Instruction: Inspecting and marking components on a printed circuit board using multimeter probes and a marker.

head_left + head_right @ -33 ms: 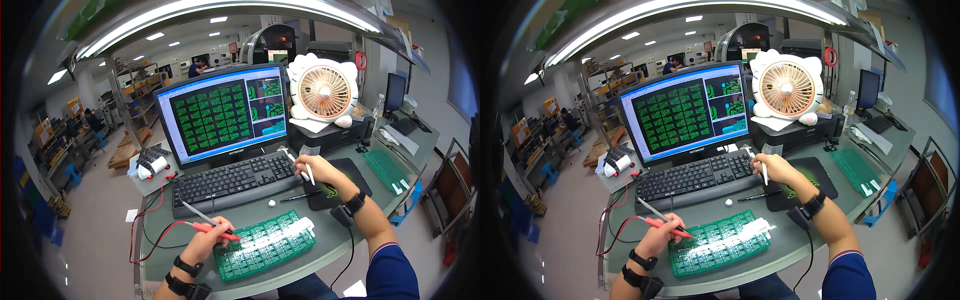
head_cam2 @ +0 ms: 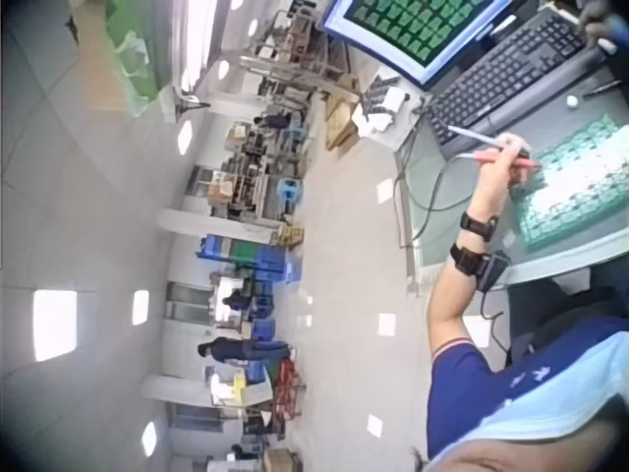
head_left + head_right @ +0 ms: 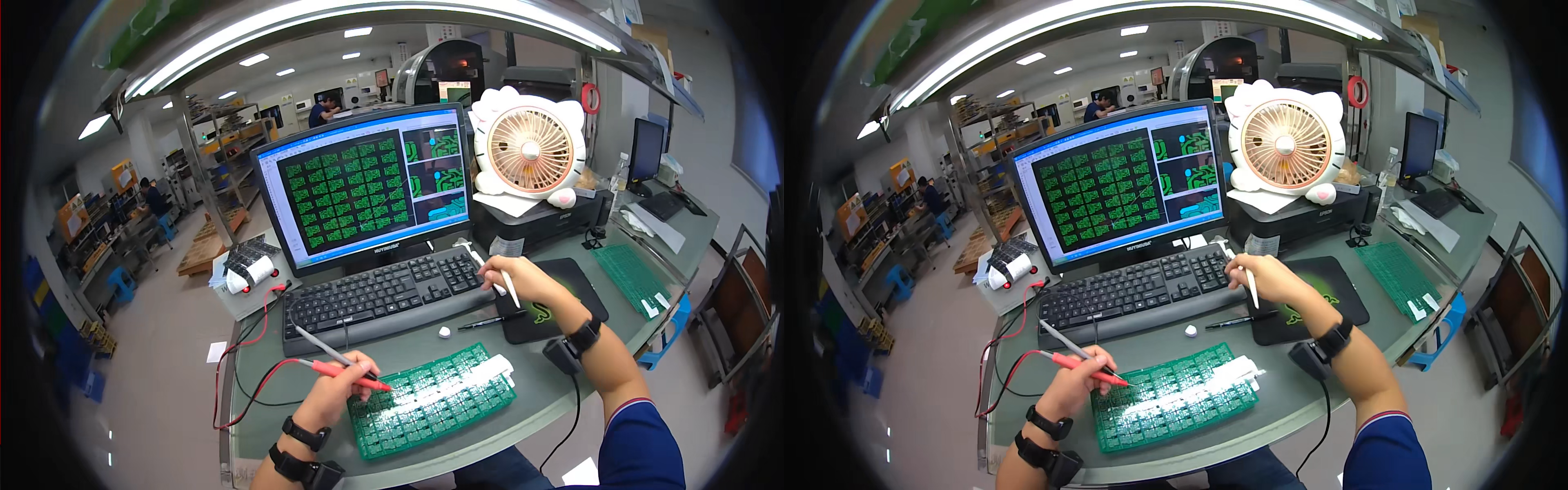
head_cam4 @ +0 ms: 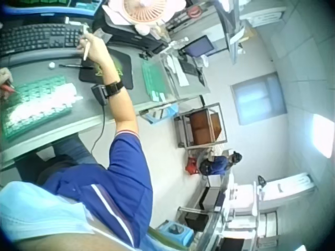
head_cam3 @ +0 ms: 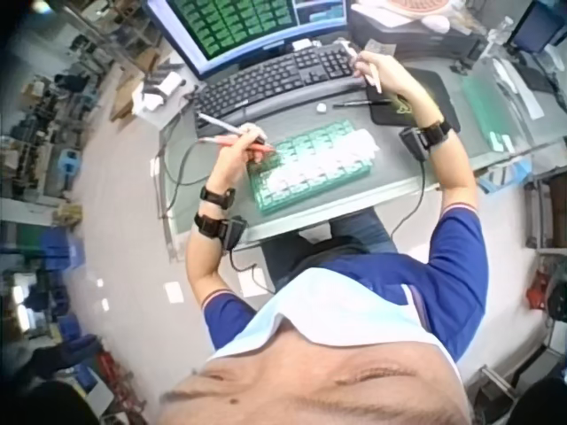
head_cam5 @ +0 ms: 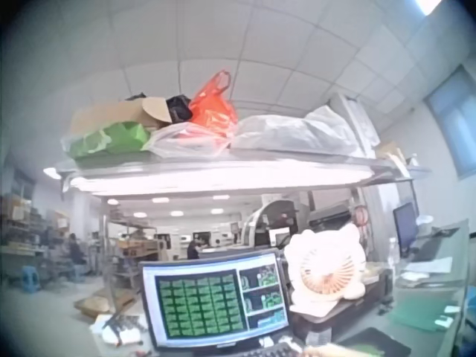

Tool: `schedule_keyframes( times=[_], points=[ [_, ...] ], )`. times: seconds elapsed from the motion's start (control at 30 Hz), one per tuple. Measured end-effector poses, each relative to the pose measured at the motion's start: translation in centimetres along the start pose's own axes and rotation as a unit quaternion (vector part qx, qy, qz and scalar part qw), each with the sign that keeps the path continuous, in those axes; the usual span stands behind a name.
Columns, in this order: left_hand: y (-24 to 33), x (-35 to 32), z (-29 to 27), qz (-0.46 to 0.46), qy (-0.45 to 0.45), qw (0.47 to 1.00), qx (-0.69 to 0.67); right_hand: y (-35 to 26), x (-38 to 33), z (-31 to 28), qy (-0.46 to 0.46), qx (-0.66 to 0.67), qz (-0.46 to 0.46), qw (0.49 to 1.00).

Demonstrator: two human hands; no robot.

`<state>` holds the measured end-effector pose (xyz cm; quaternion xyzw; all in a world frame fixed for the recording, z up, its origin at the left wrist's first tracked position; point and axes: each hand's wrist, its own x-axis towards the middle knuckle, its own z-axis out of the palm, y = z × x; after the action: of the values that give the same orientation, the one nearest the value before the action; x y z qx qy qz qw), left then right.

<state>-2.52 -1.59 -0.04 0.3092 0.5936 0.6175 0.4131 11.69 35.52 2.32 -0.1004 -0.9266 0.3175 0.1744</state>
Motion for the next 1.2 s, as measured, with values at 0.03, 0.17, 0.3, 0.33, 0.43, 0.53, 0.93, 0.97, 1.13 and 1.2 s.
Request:
schedule_keyframes(
  times=[0.03, 0.17, 0.3, 0.33, 0.43, 0.53, 0.93, 0.97, 1.13, 1.2],
  points=[
    [0.3, 0.1, -0.2, 0.004, 0.030, 1.000, 0.000, -0.9, -1.2, 0.0, -0.002, 0.056, -0.043, 0.997],
    [1.3, 1.8, -0.8, 0.066, 0.051, 0.994, 0.065, -3.2, -3.4, 0.3, -0.049, 0.081, 0.004, 0.996],
    [0.9, 4.4, -1.4, 0.174, 0.086, 0.958, 0.210, -2.1, -3.3, 1.0, -0.027, 0.074, -0.049, 0.996],
    [0.5, 5.0, -1.5, 0.173, 0.088, 0.958, 0.212, -1.9, -3.3, 1.1, -0.027, 0.076, -0.051, 0.995],
    [-0.3, 5.5, -1.8, 0.130, 0.133, 0.960, 0.209, -1.6, -3.3, 1.2, -0.012, 0.072, -0.052, 0.996],
    [-0.2, 5.2, -1.9, 0.114, 0.119, 0.962, 0.218, -1.8, -3.4, 1.2, -0.007, 0.080, -0.070, 0.994],
    [1.4, 3.2, -0.9, 0.183, 0.117, 0.976, 0.019, -0.8, -3.1, 1.9, -0.007, 0.027, -0.117, 0.993],
    [1.7, 2.8, -0.7, 0.180, 0.119, 0.976, 0.011, -0.6, -2.9, 1.9, 0.003, 0.014, -0.133, 0.991],
    [2.3, 2.1, 0.5, 0.172, 0.118, 0.978, -0.024, -0.2, -2.9, 1.8, -0.012, -0.038, -0.151, 0.988],
    [2.3, 2.1, 0.7, 0.172, 0.085, 0.980, -0.050, 0.2, -3.1, 1.6, -0.042, -0.117, -0.112, 0.986]
  ],
)
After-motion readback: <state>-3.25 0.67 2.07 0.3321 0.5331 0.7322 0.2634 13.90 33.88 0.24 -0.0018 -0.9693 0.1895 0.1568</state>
